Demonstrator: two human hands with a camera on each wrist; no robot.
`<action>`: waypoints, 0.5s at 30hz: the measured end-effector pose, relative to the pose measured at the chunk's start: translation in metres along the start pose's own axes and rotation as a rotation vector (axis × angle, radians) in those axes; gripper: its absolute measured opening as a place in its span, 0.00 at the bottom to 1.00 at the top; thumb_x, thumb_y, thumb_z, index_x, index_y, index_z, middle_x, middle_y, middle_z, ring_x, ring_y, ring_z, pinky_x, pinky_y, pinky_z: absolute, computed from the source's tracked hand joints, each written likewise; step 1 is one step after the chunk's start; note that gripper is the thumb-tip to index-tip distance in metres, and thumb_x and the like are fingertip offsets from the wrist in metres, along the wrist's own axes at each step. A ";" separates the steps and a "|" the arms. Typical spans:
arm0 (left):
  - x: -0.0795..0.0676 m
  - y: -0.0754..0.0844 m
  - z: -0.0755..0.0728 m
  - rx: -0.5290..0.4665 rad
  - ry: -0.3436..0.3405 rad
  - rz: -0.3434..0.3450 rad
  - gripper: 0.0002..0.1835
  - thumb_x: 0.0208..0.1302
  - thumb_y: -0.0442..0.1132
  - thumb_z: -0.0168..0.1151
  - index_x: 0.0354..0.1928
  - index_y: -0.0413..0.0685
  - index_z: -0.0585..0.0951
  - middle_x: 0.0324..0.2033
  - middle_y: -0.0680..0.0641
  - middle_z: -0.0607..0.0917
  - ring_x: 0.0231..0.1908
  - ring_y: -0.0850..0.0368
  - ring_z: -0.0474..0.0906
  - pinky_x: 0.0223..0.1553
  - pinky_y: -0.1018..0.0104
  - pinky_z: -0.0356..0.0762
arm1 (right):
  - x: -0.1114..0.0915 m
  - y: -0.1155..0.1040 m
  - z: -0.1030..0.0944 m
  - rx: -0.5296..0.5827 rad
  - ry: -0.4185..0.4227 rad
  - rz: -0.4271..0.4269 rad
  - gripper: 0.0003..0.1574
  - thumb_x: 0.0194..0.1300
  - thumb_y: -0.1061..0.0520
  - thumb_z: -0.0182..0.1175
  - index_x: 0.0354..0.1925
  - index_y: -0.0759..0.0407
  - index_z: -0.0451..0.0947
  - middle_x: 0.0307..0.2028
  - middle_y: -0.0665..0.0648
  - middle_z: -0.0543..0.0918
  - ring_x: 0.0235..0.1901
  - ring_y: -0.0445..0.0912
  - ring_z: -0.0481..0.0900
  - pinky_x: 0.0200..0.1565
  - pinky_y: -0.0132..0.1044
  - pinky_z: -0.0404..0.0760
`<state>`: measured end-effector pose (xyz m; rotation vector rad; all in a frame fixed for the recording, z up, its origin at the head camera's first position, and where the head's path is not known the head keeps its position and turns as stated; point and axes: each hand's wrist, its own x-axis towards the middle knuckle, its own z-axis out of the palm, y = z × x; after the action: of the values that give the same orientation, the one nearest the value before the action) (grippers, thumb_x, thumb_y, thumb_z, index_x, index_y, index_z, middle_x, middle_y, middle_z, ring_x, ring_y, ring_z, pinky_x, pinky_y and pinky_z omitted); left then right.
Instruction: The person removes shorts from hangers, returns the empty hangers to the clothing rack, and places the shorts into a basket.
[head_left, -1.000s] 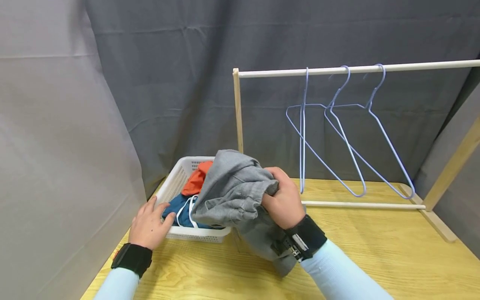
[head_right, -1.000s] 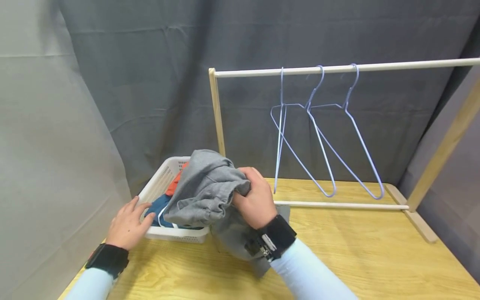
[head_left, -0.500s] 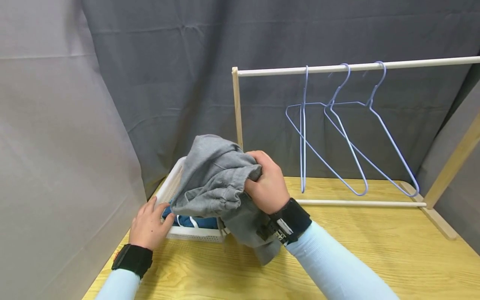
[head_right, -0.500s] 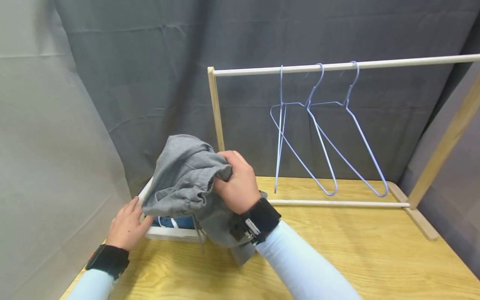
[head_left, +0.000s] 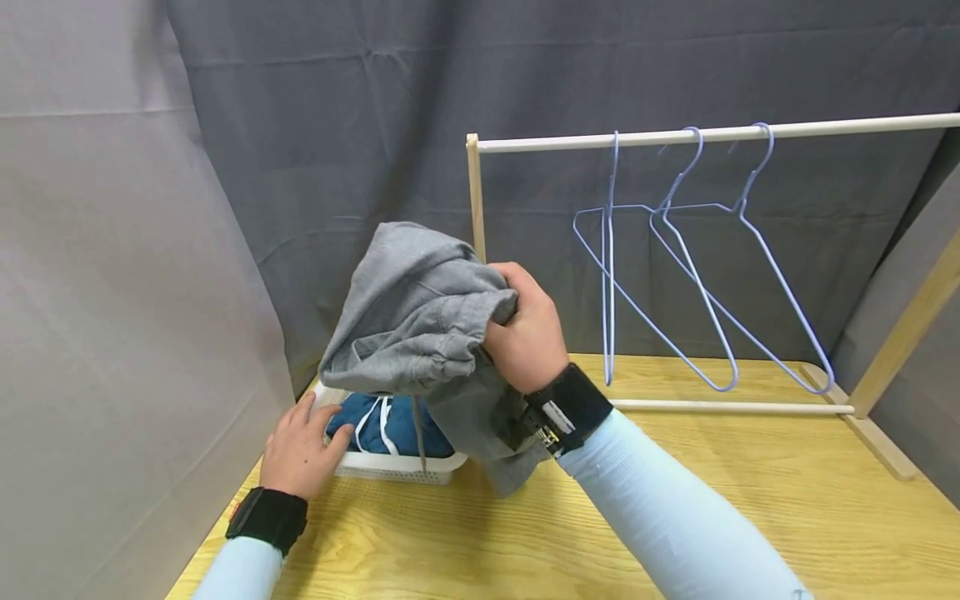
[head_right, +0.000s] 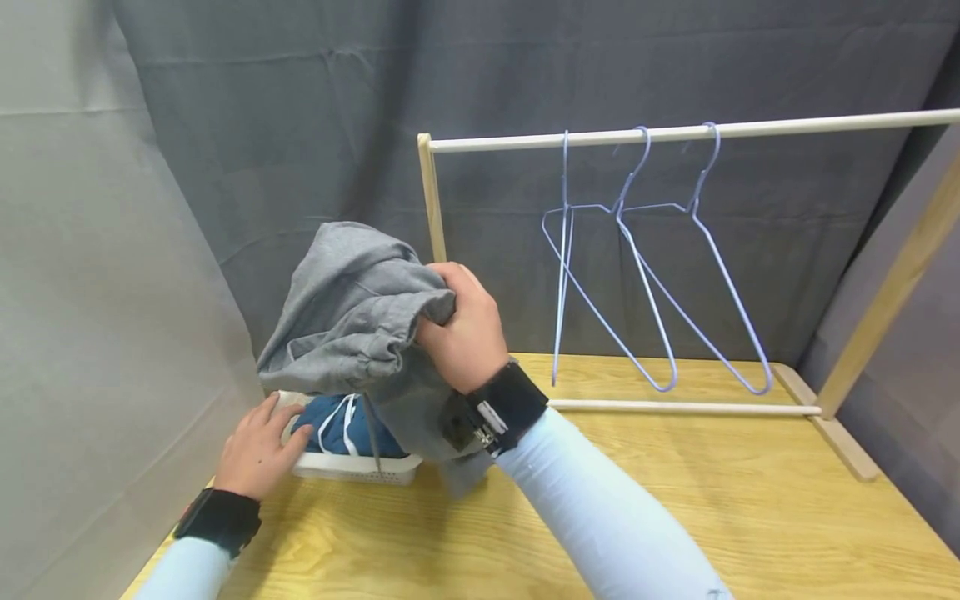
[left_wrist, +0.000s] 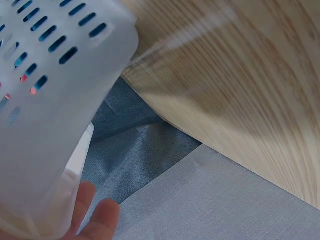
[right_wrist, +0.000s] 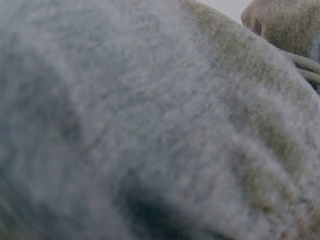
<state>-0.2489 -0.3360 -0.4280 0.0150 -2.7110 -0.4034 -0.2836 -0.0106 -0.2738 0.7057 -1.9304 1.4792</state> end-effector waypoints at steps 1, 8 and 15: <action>0.000 0.000 -0.001 0.004 -0.001 -0.002 0.25 0.73 0.53 0.56 0.62 0.45 0.79 0.71 0.31 0.65 0.69 0.30 0.60 0.59 0.26 0.62 | 0.002 -0.002 0.001 0.007 0.001 0.007 0.26 0.51 0.53 0.69 0.51 0.52 0.80 0.46 0.51 0.83 0.45 0.45 0.79 0.50 0.44 0.77; -0.001 0.002 -0.004 0.005 -0.007 -0.003 0.25 0.73 0.53 0.56 0.62 0.44 0.79 0.71 0.31 0.65 0.69 0.30 0.60 0.59 0.26 0.62 | 0.018 -0.017 0.011 0.074 0.019 0.004 0.28 0.51 0.50 0.70 0.53 0.51 0.80 0.46 0.51 0.84 0.45 0.45 0.79 0.50 0.45 0.77; -0.002 0.001 -0.003 0.006 -0.020 0.001 0.26 0.74 0.54 0.55 0.63 0.44 0.79 0.71 0.30 0.64 0.69 0.29 0.59 0.60 0.27 0.61 | 0.030 -0.024 0.027 0.100 0.027 0.011 0.28 0.51 0.51 0.70 0.53 0.51 0.81 0.47 0.51 0.84 0.46 0.44 0.79 0.51 0.43 0.77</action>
<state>-0.2455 -0.3355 -0.4254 0.0112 -2.7322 -0.3967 -0.2904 -0.0444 -0.2418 0.7168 -1.8532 1.5927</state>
